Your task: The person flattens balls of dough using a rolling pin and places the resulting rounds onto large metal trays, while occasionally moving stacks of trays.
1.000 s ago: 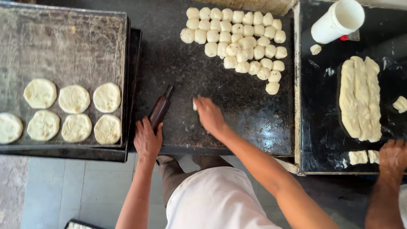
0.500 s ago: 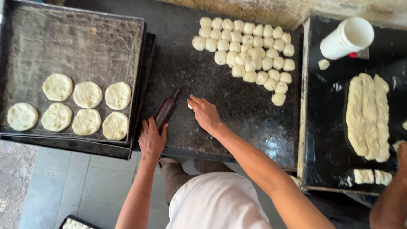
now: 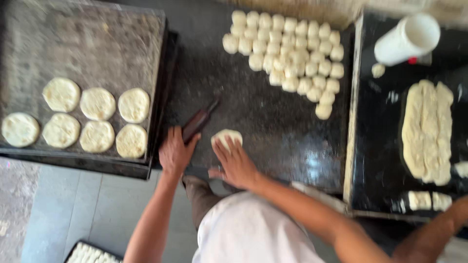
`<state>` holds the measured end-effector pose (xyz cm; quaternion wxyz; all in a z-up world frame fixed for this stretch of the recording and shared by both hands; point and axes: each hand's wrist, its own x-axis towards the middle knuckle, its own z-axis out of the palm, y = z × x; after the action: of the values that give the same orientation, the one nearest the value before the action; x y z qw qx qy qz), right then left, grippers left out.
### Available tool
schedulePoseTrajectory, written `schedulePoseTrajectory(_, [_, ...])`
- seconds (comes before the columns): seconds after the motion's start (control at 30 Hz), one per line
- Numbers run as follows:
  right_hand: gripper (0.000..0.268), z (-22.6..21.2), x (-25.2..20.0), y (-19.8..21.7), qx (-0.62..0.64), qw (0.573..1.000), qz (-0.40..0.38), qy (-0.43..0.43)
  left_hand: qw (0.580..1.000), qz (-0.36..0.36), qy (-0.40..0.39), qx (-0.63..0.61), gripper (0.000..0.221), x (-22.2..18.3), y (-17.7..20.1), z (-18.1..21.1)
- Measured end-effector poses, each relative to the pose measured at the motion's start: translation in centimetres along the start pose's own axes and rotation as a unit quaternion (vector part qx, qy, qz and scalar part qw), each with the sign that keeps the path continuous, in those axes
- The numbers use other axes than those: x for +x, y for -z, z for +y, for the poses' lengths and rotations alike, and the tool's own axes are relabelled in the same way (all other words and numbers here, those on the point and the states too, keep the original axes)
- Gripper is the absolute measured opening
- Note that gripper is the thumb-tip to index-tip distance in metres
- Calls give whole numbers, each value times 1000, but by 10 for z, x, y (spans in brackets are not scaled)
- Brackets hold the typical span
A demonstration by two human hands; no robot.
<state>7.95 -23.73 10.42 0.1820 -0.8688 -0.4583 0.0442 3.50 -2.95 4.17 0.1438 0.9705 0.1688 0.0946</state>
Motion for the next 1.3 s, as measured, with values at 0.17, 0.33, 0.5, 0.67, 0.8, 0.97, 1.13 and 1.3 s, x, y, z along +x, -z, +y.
schedulePoseTrajectory(0.17, [26,69,-6,-33,150,960,231,-44,977,-99,-177,-67,59,8,-4,2])
schedulePoseTrajectory(0.33, [20,125,33,-61,112,957,159,-213,961,-170,-213,-41,70,34,-5,14])
schedulePoseTrajectory(0.5, [20,123,50,-52,110,958,207,-168,978,-167,-111,-62,76,54,-8,19])
schedulePoseTrajectory(0.67, [31,75,-20,-56,178,937,195,-227,962,-21,-269,-37,63,-14,-3,9])
schedulePoseTrajectory(0.8, [45,82,-5,-78,175,929,243,-217,996,27,-67,-42,52,-38,-4,-7])
schedulePoseTrajectory(0.97, [23,91,31,-76,55,998,-7,22,997,-22,63,-29,44,-18,3,-12])
schedulePoseTrajectory(1.13, [18,72,33,-30,496,805,-197,-260,997,-42,34,-62,42,-27,2,-21])
schedulePoseTrajectory(1.3, [21,20,99,13,545,741,-256,-297,994,-53,17,-90,45,-25,-15,-35])
